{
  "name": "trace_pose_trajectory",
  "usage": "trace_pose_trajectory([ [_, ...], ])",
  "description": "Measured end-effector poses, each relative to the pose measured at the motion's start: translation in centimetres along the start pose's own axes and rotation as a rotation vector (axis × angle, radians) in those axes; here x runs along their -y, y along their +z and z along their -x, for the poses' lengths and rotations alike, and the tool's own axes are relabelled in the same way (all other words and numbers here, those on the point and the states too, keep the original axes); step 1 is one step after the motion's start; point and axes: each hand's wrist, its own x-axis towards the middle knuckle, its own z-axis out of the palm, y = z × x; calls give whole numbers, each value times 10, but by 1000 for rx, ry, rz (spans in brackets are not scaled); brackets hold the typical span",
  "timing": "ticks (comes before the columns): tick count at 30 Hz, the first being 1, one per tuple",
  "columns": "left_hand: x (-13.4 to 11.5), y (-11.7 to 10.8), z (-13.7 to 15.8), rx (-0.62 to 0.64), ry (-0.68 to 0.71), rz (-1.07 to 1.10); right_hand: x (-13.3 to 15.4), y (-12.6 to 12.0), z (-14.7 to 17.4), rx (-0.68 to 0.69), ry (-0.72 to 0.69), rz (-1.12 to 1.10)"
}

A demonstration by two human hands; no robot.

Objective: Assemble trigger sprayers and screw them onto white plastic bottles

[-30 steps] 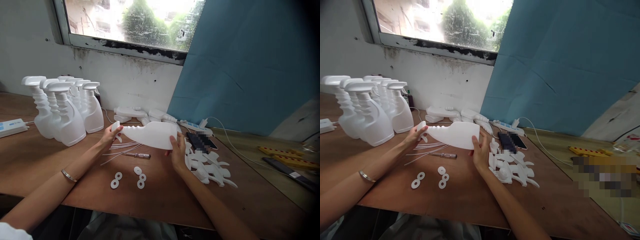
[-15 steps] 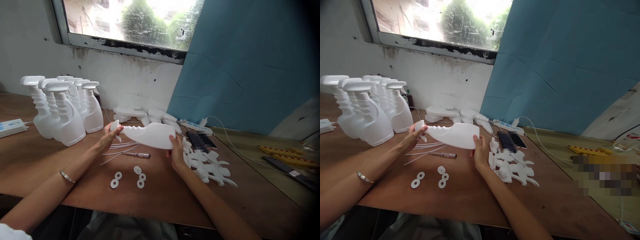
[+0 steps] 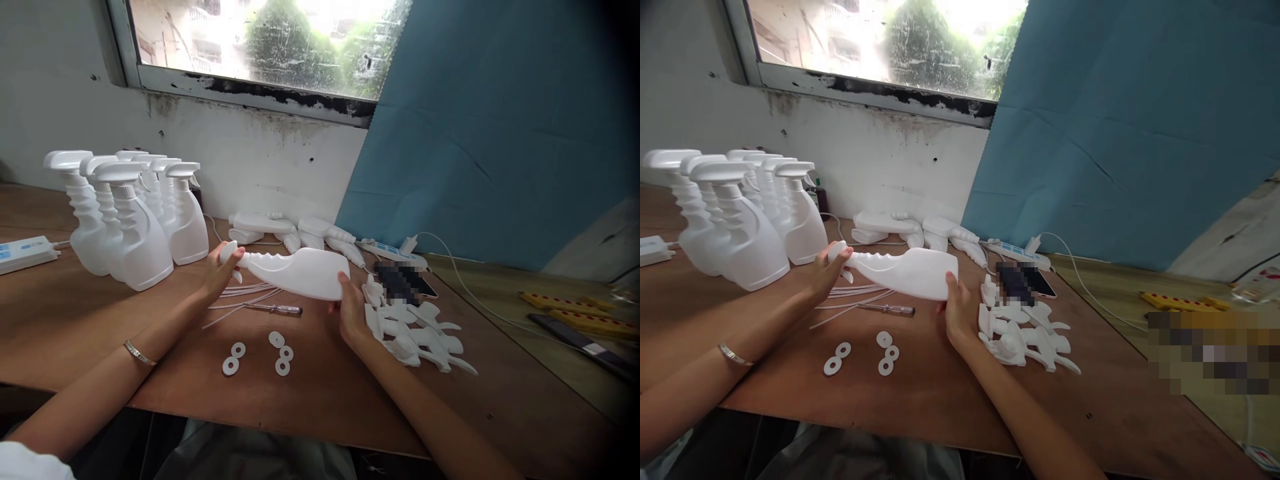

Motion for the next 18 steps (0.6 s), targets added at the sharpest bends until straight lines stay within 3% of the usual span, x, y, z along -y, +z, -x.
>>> trace_pose_trajectory([
  [3, 9, 0, -4, -44, -50, -19, 9, 3, 9, 15, -3, 28],
  [7, 16, 1, -8, -40, -236, 4, 16, 4, 17, 44, -102, 56],
  [13, 17, 0, -10, -34, -359, 49, 6, -1, 19, 37, -428, 206],
  [15, 19, -1, -10, -64, -383, 84, 0, -4, 19, 73, -540, 240],
  [18, 19, 0, -11, -91, -446, 158, -4, -4, 25, 205, -829, 282],
])
